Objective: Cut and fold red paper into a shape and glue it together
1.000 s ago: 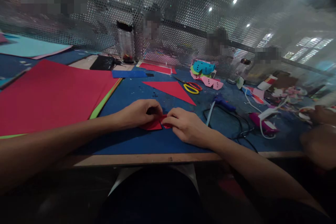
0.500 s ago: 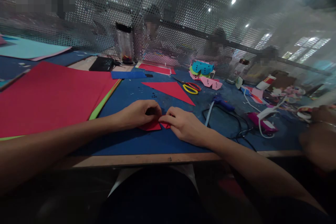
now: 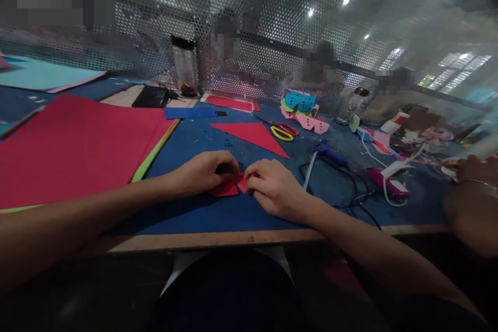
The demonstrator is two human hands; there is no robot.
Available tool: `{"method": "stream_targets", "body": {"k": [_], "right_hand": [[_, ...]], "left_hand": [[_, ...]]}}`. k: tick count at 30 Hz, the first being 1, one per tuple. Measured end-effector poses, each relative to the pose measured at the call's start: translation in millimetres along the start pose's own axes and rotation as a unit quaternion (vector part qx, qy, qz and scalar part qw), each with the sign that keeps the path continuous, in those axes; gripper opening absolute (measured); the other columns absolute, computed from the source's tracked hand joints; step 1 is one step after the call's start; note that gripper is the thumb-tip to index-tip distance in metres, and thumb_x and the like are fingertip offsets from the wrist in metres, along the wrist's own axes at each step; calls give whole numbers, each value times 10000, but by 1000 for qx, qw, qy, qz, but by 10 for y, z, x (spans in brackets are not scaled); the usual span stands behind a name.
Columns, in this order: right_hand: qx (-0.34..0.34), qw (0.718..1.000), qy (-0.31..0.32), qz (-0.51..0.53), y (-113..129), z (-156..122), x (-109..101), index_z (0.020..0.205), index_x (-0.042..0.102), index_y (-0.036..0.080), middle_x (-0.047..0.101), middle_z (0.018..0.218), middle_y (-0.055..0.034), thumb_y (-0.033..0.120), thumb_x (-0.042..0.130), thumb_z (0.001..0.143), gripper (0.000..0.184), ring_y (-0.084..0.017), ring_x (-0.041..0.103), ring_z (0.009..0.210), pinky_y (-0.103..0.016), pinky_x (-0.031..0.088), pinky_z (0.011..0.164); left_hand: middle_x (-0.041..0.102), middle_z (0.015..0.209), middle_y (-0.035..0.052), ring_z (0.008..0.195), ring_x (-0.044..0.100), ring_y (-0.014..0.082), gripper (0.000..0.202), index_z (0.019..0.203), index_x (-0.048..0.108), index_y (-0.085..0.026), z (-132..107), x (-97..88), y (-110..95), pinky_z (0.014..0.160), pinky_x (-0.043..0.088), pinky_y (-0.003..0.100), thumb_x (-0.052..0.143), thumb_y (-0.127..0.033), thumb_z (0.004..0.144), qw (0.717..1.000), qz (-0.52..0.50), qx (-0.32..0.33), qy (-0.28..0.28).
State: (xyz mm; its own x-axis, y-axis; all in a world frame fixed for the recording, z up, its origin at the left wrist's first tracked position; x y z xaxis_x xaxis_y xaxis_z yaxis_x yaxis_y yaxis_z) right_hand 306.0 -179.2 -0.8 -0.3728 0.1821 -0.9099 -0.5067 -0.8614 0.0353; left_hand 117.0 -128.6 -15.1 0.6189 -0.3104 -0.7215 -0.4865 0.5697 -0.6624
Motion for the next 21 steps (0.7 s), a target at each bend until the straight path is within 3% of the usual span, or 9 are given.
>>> {"method": "stream_targets", "body": {"k": [3,6,11,16,21], "right_hand": [[54,998,-33,-10,-95,15,21,1110,665,183,686,1179,-96,101,517,975,216,-245,581,1083,-404,410,937],[104,994,-23,-8,-203,29,88,1197,650,179,700,1178,-100,169,538,1017,213,-248,592,1119,-403,404,950],[131,991,19,-8,-239,46,133,1152,673,172,692,1137,-98,182,600,999,170,-237,606,1069,-390,400,901],[152,987,9,46,-262,30,107,1120,672,186,690,1105,-72,130,624,958,178,-207,611,1043,-358,415,908],[208,970,-3,122,-373,15,91,1086,677,194,676,968,-20,116,610,935,183,-146,622,854,-290,420,782]], "left_hand": [[692,831,-11,737,624,150,153,953,723,-197,-8,6,4,674,452,241,596,-206,868,1000,18,22,-5],[697,878,-4,812,646,163,222,978,717,-201,-21,4,-4,736,463,257,558,-132,839,998,43,54,-12],[712,947,18,907,661,183,173,990,694,-195,-41,-3,-30,825,467,288,543,-164,912,990,92,102,-32],[710,965,35,947,659,196,144,984,679,-192,-60,-32,-108,870,463,316,536,-200,975,983,117,133,-49],[707,985,41,983,644,215,125,995,679,-206,-91,-51,-167,897,462,341,584,-287,1000,983,122,136,-31]]}}
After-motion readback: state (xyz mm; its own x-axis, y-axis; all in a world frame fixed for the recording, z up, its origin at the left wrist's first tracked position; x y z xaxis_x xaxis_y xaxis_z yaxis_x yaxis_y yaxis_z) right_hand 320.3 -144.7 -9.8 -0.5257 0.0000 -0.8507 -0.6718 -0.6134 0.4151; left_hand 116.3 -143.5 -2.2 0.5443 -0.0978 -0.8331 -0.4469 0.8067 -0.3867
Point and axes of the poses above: each hand's wrist, its own z-axis towards the middle knuckle, its own x-axis out of the palm, y = z × x, the point moved 4 cm from there along z, towards the middle knuckle
